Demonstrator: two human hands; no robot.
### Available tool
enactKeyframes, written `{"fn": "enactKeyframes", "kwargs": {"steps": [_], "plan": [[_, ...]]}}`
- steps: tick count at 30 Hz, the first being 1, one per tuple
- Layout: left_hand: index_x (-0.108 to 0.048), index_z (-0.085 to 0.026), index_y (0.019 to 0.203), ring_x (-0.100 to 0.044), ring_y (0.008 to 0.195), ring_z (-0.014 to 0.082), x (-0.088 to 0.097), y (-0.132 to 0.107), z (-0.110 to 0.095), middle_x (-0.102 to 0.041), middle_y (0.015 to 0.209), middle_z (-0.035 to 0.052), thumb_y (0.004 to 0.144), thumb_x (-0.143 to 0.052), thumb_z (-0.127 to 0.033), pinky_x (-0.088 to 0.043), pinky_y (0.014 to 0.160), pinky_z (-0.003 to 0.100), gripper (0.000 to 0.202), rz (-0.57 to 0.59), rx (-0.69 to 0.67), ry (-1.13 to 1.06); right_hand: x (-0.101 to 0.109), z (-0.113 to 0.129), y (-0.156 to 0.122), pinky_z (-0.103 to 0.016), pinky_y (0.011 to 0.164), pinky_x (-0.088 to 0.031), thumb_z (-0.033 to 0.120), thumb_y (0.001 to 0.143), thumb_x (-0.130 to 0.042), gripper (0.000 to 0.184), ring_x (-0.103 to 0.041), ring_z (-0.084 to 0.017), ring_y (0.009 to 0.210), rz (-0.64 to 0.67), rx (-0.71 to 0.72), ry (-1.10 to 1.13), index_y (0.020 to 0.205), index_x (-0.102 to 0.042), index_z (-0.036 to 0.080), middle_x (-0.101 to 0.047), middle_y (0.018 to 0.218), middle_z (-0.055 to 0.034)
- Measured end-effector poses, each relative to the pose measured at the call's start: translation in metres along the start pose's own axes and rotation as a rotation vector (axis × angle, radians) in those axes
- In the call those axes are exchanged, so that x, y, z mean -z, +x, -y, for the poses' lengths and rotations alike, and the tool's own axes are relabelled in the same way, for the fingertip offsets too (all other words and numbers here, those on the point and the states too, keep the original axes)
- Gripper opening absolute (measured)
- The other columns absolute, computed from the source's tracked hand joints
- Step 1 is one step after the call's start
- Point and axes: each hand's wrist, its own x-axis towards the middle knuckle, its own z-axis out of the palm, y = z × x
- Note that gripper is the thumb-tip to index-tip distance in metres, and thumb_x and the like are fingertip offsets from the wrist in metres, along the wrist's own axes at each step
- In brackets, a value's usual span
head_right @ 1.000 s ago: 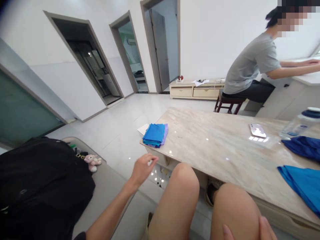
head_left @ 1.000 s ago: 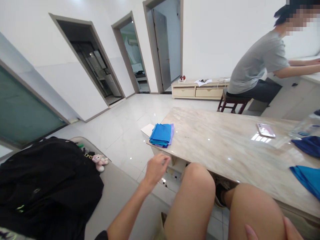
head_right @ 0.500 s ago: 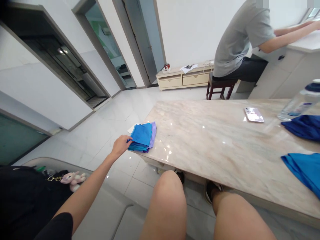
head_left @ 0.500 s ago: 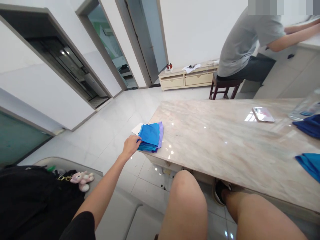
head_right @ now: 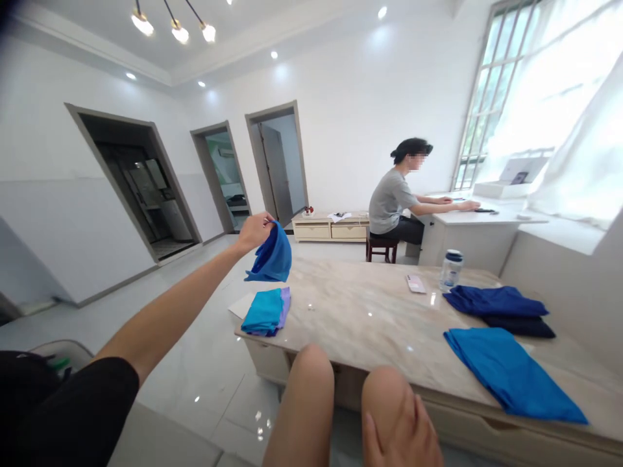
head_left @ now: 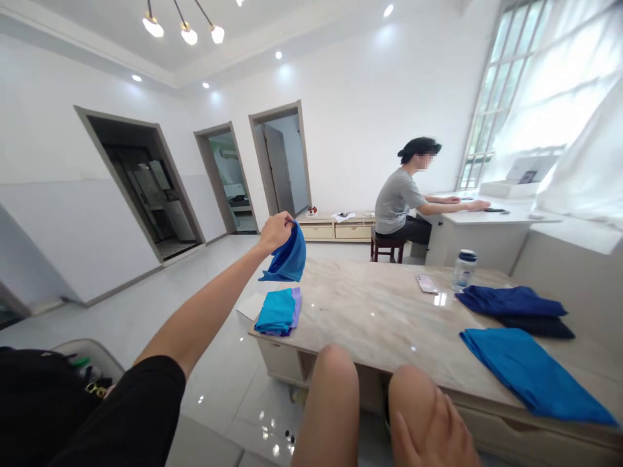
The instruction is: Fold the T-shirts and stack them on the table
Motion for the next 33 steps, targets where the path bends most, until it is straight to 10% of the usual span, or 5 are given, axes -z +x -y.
{"fn": "enactKeyframes", "kwargs": {"steps": [9,13,17,20,33], "plan": [[-0.079,-0.016,0.115,-0.075,0.08,0.0199,0.026,-0.027,-0.074,-0.082,0.09,0.0071,0.101,-0.07,-0.028,-0.06,0.086,0.032,0.02,0.098,0.044,-0.21,-0.025,0.132,0.157,-0.054,0.118,-0.047,0.045,0.102,-0.068,0.081,-0.051,-0.044,0.149,0.371,-0.027,0.104,0.166,-0.043,0.002,-0.05,0.166,-0.0304],[-0.078,-0.017,0.112,-0.077,0.081,0.0192,0.006,-0.046,-0.056,-0.083,0.089,0.0065,0.101,-0.068,-0.025,-0.059,0.085,0.03,0.017,0.134,0.057,-0.209,-0.01,0.104,0.215,-0.037,0.106,-0.046,0.012,0.101,-0.051,0.038,-0.067,-0.029,0.124,0.435,-0.029,0.134,0.125,-0.079,0.005,-0.075,0.137,-0.0205],[-0.078,-0.021,0.103,-0.079,0.086,0.0215,-0.005,-0.046,-0.029,-0.084,0.088,0.0062,0.099,-0.068,-0.026,-0.057,0.085,0.03,0.011,0.165,0.006,-0.142,0.033,0.052,0.274,-0.033,0.089,-0.042,0.023,0.101,-0.017,0.073,-0.072,-0.021,0.106,0.359,0.028,0.239,0.112,-0.078,-0.015,-0.078,0.103,-0.0164],[-0.078,-0.023,0.097,-0.08,0.091,0.0239,-0.011,-0.041,-0.018,-0.084,0.089,0.0066,0.096,-0.071,-0.029,-0.056,0.084,0.029,0.009,0.179,0.024,-0.118,0.063,0.034,0.324,-0.033,0.085,-0.045,0.032,0.102,-0.04,0.055,-0.074,-0.025,0.093,0.284,0.007,0.201,0.098,-0.085,0.0,-0.081,0.091,-0.013],[-0.071,-0.019,0.11,-0.071,0.103,0.024,-0.02,-0.063,-0.067,-0.078,0.112,0.0105,0.085,-0.084,-0.047,-0.057,0.096,0.036,0.04,0.031,-0.223,-0.434,0.046,0.077,0.407,-0.045,0.102,-0.05,0.04,0.108,-0.053,0.029,-0.062,-0.027,0.097,0.049,-0.147,0.476,0.085,-0.058,0.024,-0.064,0.084,-0.0045]]}}
